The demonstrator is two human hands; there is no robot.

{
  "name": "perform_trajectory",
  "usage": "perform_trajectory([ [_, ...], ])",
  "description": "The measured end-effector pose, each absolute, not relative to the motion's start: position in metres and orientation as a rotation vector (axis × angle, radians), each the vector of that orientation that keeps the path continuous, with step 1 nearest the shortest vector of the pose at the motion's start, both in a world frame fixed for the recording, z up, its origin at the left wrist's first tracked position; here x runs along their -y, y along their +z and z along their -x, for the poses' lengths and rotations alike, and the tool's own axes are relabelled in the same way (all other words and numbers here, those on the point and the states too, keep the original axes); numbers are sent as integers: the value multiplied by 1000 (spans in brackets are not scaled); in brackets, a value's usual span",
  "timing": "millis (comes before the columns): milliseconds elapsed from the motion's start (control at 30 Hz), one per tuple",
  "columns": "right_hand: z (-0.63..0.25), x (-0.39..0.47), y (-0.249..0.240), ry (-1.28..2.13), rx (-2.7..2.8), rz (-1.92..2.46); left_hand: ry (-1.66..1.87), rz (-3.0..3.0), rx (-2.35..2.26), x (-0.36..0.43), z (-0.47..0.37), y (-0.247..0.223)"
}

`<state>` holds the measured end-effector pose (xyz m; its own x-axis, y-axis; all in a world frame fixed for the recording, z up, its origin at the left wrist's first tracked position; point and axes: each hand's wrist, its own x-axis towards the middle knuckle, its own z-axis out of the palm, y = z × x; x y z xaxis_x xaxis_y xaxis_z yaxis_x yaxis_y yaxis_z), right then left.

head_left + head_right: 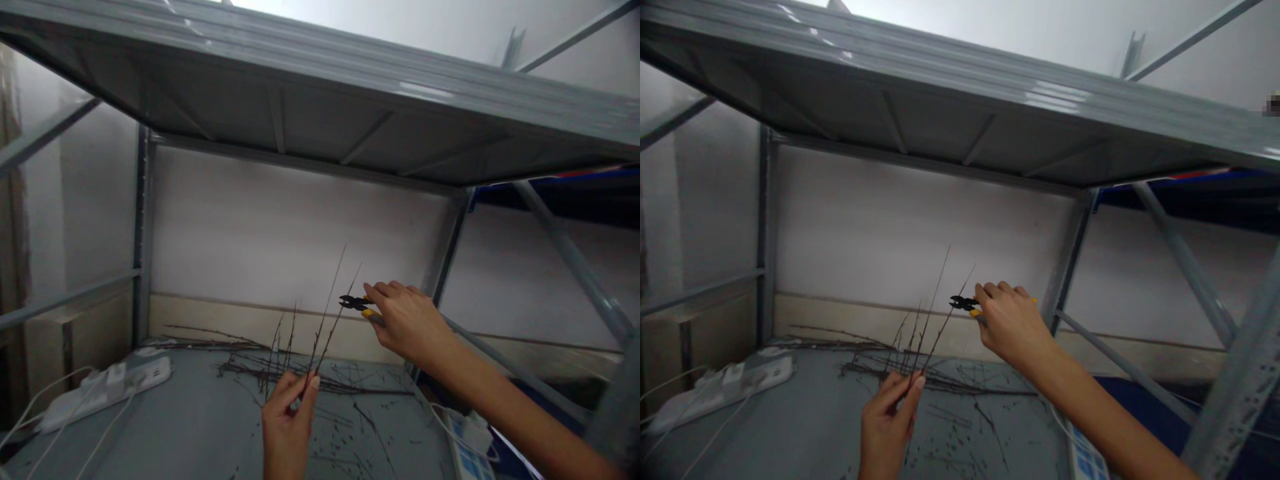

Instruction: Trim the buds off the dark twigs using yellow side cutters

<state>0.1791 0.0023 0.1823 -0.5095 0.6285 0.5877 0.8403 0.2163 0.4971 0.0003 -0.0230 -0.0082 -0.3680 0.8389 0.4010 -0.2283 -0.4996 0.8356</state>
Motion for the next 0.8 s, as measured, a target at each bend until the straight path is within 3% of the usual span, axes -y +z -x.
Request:
perform_trajectory([
  [300,-178,3,175,-1023,2274,1464,1890,-1039,-841,26,-6,-12],
  [567,-170,-10,178,241,1963,1252,1881,-1000,-837,31,-9,-12],
  [800,-157,-9,175,405,1827,1140,1803,-1048,-773,33,-6,-2],
])
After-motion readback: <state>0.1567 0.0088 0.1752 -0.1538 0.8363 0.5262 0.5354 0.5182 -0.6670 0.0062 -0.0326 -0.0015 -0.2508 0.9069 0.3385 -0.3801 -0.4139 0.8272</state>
